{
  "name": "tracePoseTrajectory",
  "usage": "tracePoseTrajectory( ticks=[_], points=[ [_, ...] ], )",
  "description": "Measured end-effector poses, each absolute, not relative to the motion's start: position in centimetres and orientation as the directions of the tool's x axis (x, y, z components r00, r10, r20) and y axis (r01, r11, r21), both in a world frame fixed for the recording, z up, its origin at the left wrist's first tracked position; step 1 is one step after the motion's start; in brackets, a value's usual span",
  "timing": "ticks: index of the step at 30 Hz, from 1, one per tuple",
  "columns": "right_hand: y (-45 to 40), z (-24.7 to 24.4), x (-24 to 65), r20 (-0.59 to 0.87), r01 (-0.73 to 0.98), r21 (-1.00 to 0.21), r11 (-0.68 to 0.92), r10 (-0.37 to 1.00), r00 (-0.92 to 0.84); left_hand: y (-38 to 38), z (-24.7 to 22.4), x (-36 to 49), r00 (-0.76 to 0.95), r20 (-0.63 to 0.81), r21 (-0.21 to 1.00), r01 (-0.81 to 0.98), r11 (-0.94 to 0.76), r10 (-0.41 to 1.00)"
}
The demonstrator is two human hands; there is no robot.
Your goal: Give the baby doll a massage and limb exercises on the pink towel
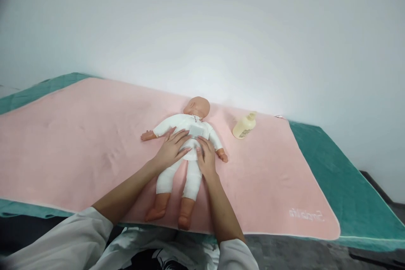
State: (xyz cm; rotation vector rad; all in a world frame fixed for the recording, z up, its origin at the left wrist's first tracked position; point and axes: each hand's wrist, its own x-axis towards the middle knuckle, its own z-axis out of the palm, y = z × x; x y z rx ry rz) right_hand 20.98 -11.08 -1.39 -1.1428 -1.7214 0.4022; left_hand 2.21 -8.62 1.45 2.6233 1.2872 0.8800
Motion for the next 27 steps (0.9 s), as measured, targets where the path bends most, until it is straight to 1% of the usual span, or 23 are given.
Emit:
tracePoseTrajectory(
  ticks=[5,9,11,15,20,25,27],
  points=[
    [-9.0,0.4,21.5,0.573,0.509,-0.705,0.494,0.819,-0.002,-7.1,3.1,2.3,0.488,0.488,0.283,0.695,-0.661,0.723],
    [-6.1,1.7,21.7,0.506,0.454,-0.756,0.471,0.861,-0.052,-5.5,4.2,3.0,0.511,0.471,0.253,0.703,-0.665,0.719],
    [-5.0,1.8,21.6,0.500,0.452,-0.755,0.476,0.863,-0.073,-4.8,4.3,3.3,0.521,0.456,0.250,0.703,-0.666,0.721],
    [-4.3,0.8,21.1,0.537,0.473,-0.732,0.491,0.842,-0.045,-4.3,3.4,3.2,0.517,0.468,0.269,0.690,-0.672,0.717],
    [-4.6,-0.8,21.1,0.545,0.469,-0.742,0.479,0.838,0.006,-4.2,2.0,3.1,0.486,0.502,0.284,0.688,-0.667,0.715],
    [-5.0,-1.0,21.1,0.539,0.447,-0.762,0.468,0.842,0.038,-4.1,1.8,3.2,0.482,0.501,0.293,0.687,-0.665,0.719],
    [-5.0,-1.0,21.0,0.557,0.457,-0.751,0.476,0.829,0.052,-4.2,1.8,3.3,0.478,0.498,0.299,0.688,-0.661,0.723]
  ],
)
